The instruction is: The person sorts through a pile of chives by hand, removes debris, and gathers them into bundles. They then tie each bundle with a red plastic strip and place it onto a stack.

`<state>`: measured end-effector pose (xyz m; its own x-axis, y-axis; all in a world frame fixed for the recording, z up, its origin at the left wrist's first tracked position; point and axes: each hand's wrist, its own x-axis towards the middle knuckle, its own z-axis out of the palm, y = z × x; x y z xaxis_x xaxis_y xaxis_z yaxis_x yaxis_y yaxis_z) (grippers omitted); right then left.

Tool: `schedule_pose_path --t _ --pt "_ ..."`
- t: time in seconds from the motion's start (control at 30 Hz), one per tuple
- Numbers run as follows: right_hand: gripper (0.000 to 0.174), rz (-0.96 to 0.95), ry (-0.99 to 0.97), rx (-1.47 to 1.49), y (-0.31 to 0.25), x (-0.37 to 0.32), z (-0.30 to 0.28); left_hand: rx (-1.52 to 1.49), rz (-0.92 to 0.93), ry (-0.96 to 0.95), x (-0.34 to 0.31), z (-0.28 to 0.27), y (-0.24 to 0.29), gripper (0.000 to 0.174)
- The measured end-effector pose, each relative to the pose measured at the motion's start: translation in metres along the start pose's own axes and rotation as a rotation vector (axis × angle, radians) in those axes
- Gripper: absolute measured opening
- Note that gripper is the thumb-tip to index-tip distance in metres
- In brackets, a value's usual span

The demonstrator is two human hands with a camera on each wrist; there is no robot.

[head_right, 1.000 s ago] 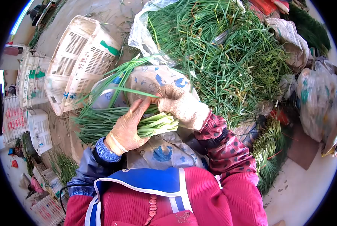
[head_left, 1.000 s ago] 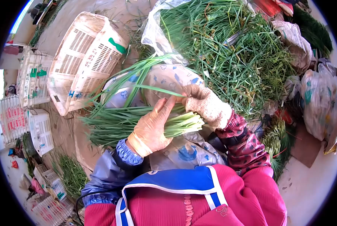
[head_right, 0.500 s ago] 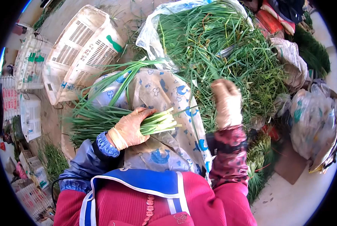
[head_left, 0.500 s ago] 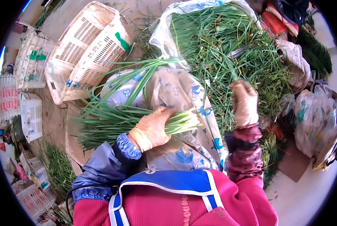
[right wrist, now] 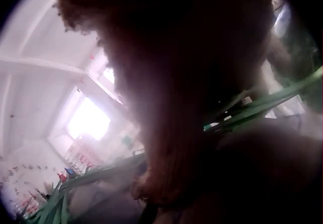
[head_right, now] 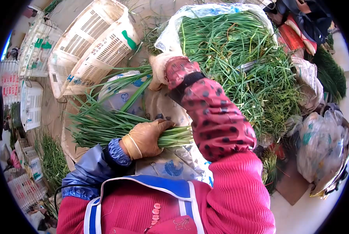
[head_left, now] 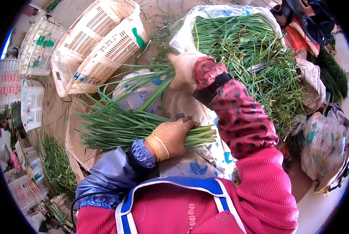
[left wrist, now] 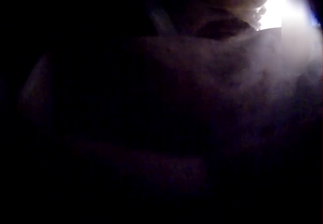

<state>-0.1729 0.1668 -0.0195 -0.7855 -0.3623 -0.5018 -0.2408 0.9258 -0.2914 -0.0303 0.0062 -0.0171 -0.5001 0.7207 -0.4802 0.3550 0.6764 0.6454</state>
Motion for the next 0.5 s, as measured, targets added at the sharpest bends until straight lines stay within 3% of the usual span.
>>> schedule_pose_path --t 0.03,0.17,0.3,0.37,0.43,0.5 --pt "0.059 -0.005 -0.09 -0.006 -0.001 0.01 0.004 -0.037 0.015 -0.007 -0.001 -0.005 -0.001 0.065" --pt "0.042 0.069 0.136 0.156 0.006 -0.014 -0.004 -0.246 0.09 -0.049 -0.009 -0.034 -0.008 0.073" --pt "0.036 0.227 0.271 0.261 0.033 -0.05 -0.007 -0.673 0.167 0.052 -0.024 -0.063 -0.027 0.077" --pt "0.037 0.338 0.382 0.328 0.06 -0.066 -0.011 -0.992 0.303 0.114 -0.035 -0.075 -0.034 0.079" --pt "0.044 0.458 0.587 0.402 0.085 -0.091 -0.016 -1.116 0.44 0.19 -0.051 -0.09 -0.042 0.08" --pt "0.041 0.528 0.817 0.689 0.125 -0.1 -0.01 -1.086 0.525 0.264 -0.067 -0.105 -0.055 0.082"
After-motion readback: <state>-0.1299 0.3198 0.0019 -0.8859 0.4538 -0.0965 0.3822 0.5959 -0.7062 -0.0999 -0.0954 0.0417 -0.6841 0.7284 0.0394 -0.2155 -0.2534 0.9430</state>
